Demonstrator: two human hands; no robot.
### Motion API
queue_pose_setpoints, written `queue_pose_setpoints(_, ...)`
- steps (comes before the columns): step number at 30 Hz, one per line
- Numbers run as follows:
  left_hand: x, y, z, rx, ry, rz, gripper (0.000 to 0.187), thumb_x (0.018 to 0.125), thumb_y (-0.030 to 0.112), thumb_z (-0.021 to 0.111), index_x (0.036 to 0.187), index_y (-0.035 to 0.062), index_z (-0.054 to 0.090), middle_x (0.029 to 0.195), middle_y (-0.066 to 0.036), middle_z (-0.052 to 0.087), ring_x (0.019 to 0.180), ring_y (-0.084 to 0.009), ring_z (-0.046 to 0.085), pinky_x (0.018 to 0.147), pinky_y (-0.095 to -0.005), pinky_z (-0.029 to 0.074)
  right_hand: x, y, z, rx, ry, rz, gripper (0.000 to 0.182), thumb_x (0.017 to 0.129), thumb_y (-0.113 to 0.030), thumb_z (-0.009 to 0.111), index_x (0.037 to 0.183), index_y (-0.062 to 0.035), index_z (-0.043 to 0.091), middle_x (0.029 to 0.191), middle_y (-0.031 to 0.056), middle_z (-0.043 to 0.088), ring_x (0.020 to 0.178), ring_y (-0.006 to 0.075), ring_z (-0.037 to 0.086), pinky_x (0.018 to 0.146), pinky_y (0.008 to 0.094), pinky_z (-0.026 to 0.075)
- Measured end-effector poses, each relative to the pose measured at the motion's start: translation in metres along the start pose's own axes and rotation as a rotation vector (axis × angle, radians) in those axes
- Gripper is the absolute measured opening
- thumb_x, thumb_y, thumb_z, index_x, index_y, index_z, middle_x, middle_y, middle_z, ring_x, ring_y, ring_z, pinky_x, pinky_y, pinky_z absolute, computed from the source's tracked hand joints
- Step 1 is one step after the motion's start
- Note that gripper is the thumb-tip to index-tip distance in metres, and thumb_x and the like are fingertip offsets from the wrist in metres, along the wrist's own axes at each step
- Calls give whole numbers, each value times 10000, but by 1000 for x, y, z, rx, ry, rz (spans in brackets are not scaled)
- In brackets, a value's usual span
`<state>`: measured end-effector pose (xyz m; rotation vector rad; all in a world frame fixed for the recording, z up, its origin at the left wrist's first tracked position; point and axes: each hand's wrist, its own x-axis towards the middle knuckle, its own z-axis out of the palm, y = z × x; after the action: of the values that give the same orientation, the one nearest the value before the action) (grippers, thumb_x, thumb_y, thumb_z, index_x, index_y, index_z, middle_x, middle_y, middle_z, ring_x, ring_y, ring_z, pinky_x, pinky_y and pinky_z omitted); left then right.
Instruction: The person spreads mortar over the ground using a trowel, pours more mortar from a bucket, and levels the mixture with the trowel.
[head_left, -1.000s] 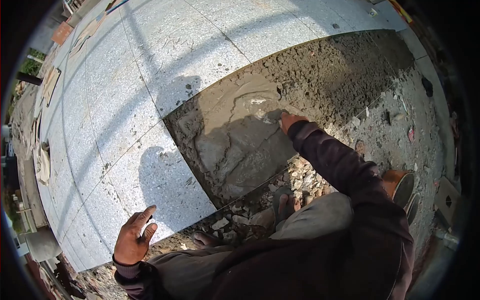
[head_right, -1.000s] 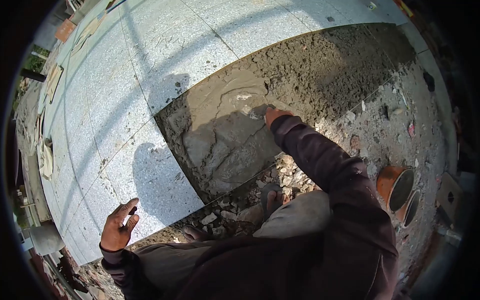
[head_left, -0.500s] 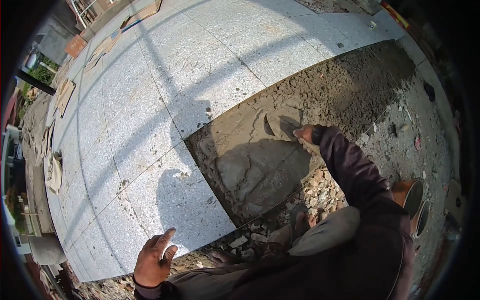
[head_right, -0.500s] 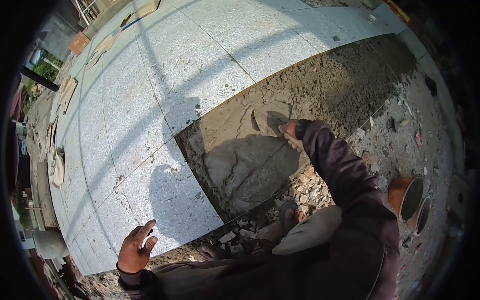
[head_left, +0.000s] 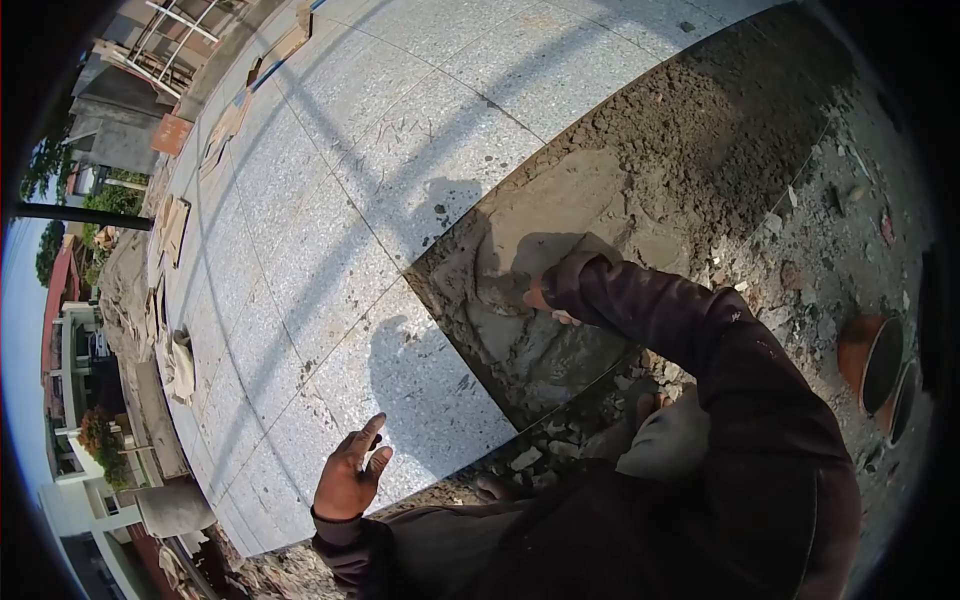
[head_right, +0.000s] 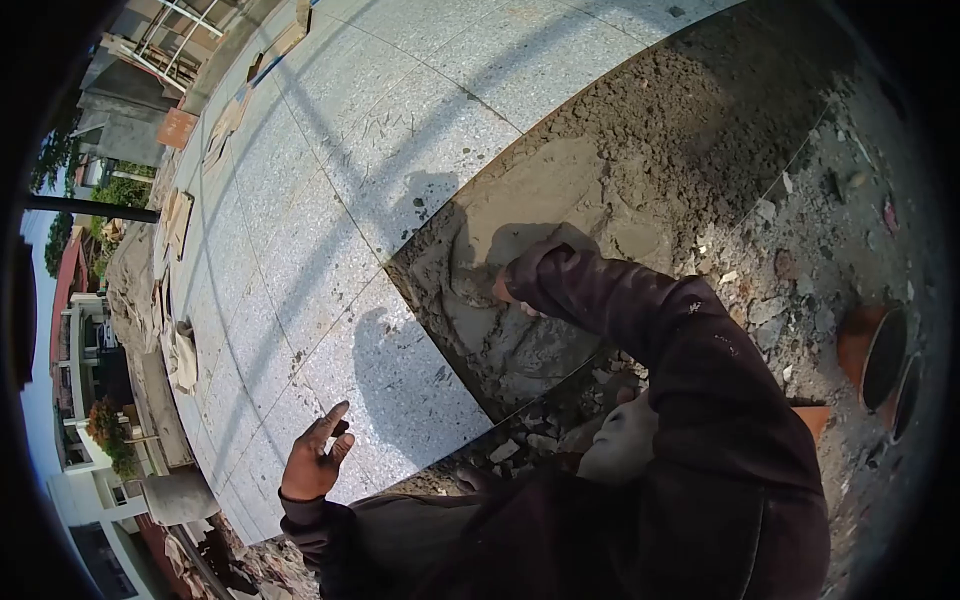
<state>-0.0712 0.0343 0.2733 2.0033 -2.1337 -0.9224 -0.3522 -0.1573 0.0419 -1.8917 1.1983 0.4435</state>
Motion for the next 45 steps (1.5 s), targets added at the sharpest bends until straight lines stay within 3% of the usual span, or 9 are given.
queue_pose_setpoints(8, -5, -8, 6, 14, -57, -101, 418, 848, 132, 581, 1244, 69, 466, 1037, -197, 583, 955, -279, 596, 802, -327, 452, -48, 51, 76, -388, -376, -180, 303, 800, -289, 502, 923, -54, 648, 963, 147, 637, 881, 309, 613, 758, 418, 458)
queue_pose_setpoints(9, -6, -9, 7, 45, -46, -91, 421, 835, 154, 586, 1235, 85, 476, 996, -211, 582, 927, -368, 568, 775, -366, 454, -62, 69, 79, -390, -352, -174, 287, 792, -271, 513, 948, -70, 647, 967, 140, 638, 883, 309, 613, 753, 425, 461)
queue_pose_setpoints(15, -21, 36, 2, 241, 108, -25, 458, 801, 128, 610, 1239, 112, 477, 987, -174, 577, 861, -342, 552, 760, -366, 450, -139, 35, -6, -641, 32, -83, 276, 828, -352, 513, 919, -98, 573, 833, 151, 635, 780, 307, 626, 656, 462, 481)
queue_pose_setpoints(19, -42, 62, 26, 302, 237, 57, 463, 795, 112, 605, 1240, 141, 481, 1025, -128, 561, 884, -285, 547, 769, -355, 456, -109, 1, 12, -744, 59, -296, 232, 846, -330, 489, 899, -107, 524, 786, 141, 633, 731, 311, 632, 616, 448, 482)
queue_pose_setpoints(21, -55, 65, 39, 184, 107, 53, 489, 771, 78, 551, 1249, 145, 477, 987, -104, 534, 890, -251, 534, 800, -338, 448, -83, -11, 34, -783, 133, -403, 206, 845, -308, 480, 893, -113, 521, 772, 133, 637, 731, 322, 634, 627, 443, 481)
queue_pose_setpoints(29, -83, 38, 31, 202, 164, 117, 465, 754, 129, 519, 1219, 159, 518, 940, -88, 489, 843, -213, 510, 792, -330, 417, -15, -70, 8, -758, 202, -110, 220, 871, -306, 437, 948, -114, 510, 826, 151, 635, 784, 356, 619, 670, 469, 470)
queue_pose_setpoints(39, -107, 14, 24, 53, 229, 110, 401, 766, 136, 505, 1164, 150, 556, 950, -134, 538, 897, -262, 545, 839, -417, 459, 41, -93, -5, -759, 243, 61, 301, 887, -341, 400, 1047, -113, 514, 983, 170, 616, 945, 363, 581, 814, 460, 452)
queue_pose_setpoints(43, -116, 16, 28, 39, 280, 102, 400, 756, 134, 507, 1152, 148, 564, 947, -132, 534, 874, -267, 541, 847, -414, 451, 60, -102, -12, -710, 234, 124, 334, 881, -356, 416, 1069, -108, 537, 993, 174, 616, 960, 355, 578, 816, 455, 459)
queue_pose_setpoints(45, -120, 17, 28, 38, 205, 120, 445, 765, 146, 521, 1210, 163, 516, 1027, -167, 513, 966, -314, 522, 875, -416, 430, 71, -105, -14, -694, 278, 113, 337, 879, -356, 424, 1042, -96, 564, 971, 183, 620, 939, 350, 589, 787, 451, 474)
